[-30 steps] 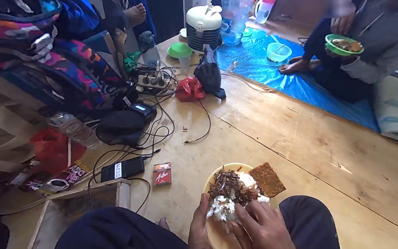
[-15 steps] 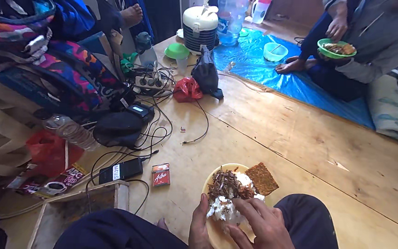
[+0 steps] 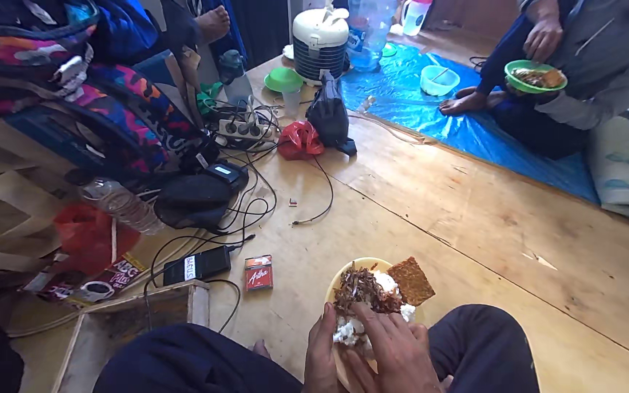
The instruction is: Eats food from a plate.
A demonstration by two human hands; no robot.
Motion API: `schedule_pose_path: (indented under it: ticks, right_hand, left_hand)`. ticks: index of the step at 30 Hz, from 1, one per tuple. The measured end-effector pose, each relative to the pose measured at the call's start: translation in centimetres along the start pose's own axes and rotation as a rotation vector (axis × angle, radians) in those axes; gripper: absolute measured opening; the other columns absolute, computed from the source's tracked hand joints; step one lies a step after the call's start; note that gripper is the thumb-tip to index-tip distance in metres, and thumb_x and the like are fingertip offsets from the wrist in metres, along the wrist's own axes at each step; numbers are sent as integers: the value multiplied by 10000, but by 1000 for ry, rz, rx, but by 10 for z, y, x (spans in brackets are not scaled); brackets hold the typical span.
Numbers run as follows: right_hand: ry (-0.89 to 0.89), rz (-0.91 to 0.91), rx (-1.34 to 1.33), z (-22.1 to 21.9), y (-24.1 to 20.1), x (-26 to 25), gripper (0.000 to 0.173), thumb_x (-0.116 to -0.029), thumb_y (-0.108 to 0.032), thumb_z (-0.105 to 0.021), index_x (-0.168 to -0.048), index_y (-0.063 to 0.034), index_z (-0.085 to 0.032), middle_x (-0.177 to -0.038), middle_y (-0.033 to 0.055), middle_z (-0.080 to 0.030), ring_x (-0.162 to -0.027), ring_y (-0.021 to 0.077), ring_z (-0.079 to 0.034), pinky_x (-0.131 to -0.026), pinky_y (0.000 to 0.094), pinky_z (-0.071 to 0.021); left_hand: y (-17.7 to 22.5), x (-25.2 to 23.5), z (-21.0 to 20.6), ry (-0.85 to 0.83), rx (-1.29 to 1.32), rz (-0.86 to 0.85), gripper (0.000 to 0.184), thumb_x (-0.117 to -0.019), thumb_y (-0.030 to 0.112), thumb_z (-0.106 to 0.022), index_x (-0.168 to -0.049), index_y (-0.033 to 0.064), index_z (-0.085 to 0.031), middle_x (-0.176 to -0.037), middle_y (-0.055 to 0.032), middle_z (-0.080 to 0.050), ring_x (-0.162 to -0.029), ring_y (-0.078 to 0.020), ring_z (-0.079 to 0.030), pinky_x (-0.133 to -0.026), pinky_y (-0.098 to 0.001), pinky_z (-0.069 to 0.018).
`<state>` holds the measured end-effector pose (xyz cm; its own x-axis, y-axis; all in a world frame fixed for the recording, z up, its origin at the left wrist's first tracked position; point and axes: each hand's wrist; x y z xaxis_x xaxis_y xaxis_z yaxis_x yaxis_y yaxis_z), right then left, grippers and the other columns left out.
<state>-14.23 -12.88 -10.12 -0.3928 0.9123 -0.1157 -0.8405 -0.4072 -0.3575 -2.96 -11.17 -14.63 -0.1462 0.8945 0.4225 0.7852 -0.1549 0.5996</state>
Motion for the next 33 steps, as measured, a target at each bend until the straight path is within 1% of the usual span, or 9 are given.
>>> schedule_pose_path:
  ticks: [3,6,9,14,21,25,28,31,33]
  right_hand:
    - [16,26,48,-7,3,1,386,-826,-349,-772,-1180,-196,-759,-983,36,-744,-898,273,-687,-754,502,-496]
    - [-10,35,36,-4,5,2,299,-803,-313,-789,-1080,-203,-761,-991,27,-752,-901,267,-693,-764,508,-486]
    - [-33,16,-46,8,13,8,283,-807,-270,-777,-1065,-156,-753,-961,52,-746,-886,280,-699,-757,535,-497]
    - [-103,-73,-259,27,27,16,254,-880,-199,-708,-1106,-90,-749,-999,76,-764,-896,256,-726,-762,557,-515]
    - [-75,-68,-219,23,38,21,195,-879,-169,-675,-1040,-134,-779,-919,3,-777,-797,176,-716,-771,525,-499]
    - [-55,-62,-205,21,40,19,191,-834,-132,-653,-977,-142,-779,-831,-10,-757,-722,165,-693,-715,506,-483]
    - [-96,-94,-364,24,43,17,176,-878,-134,-664,-1014,-113,-774,-841,-6,-759,-730,138,-698,-706,467,-525]
    - [-201,-123,-515,25,45,16,238,-922,-233,-725,-1090,-68,-761,-863,30,-763,-745,129,-717,-702,394,-596]
    - [-233,-120,-464,27,44,16,330,-954,-323,-709,-1146,-57,-752,-883,46,-770,-759,157,-728,-719,429,-598]
  left_hand:
    - [-2,-1,2,-16,11,13,522,-1109,371,-275,-1338,-18,-537,-1169,-151,-703,-1086,-184,-693,-967,-374,-572]
    - [-1,-2,1,-10,23,22,534,-1106,384,-284,-1361,-17,-526,-1205,-158,-690,-1115,-196,-681,-987,-386,-561]
    - [0,-3,0,-45,93,29,539,-1103,410,-296,-1374,1,-517,-1211,-165,-690,-1114,-218,-688,-974,-416,-572]
    - [3,-1,-3,-23,87,46,554,-1100,418,-302,-1396,2,-517,-1257,-197,-671,-1160,-263,-673,-997,-459,-562]
    - [3,0,-2,-31,96,50,540,-1095,415,-327,-1400,13,-518,-1267,-193,-665,-1168,-264,-668,-995,-459,-563]
    - [4,1,-3,-15,83,69,541,-1100,413,-303,-1409,19,-509,-1268,-189,-664,-1167,-262,-669,-992,-457,-565]
    - [5,0,-4,7,45,79,554,-1107,419,-274,-1421,30,-511,-1291,-181,-658,-1183,-260,-661,-1001,-459,-560]
    - [5,-1,-4,8,57,87,547,-1105,414,-286,-1418,27,-515,-1291,-185,-656,-1180,-263,-662,-997,-459,-563]
    - [5,-1,-4,9,61,92,546,-1106,413,-281,-1414,28,-515,-1280,-188,-660,-1170,-263,-667,-986,-457,-568]
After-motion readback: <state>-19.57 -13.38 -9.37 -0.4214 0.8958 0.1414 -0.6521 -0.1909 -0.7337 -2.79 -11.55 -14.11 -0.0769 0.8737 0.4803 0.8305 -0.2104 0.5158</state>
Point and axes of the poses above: each hand's wrist, its own x-axis away from the middle knuckle, its own z-axis out of the back of the hand, y = z × x
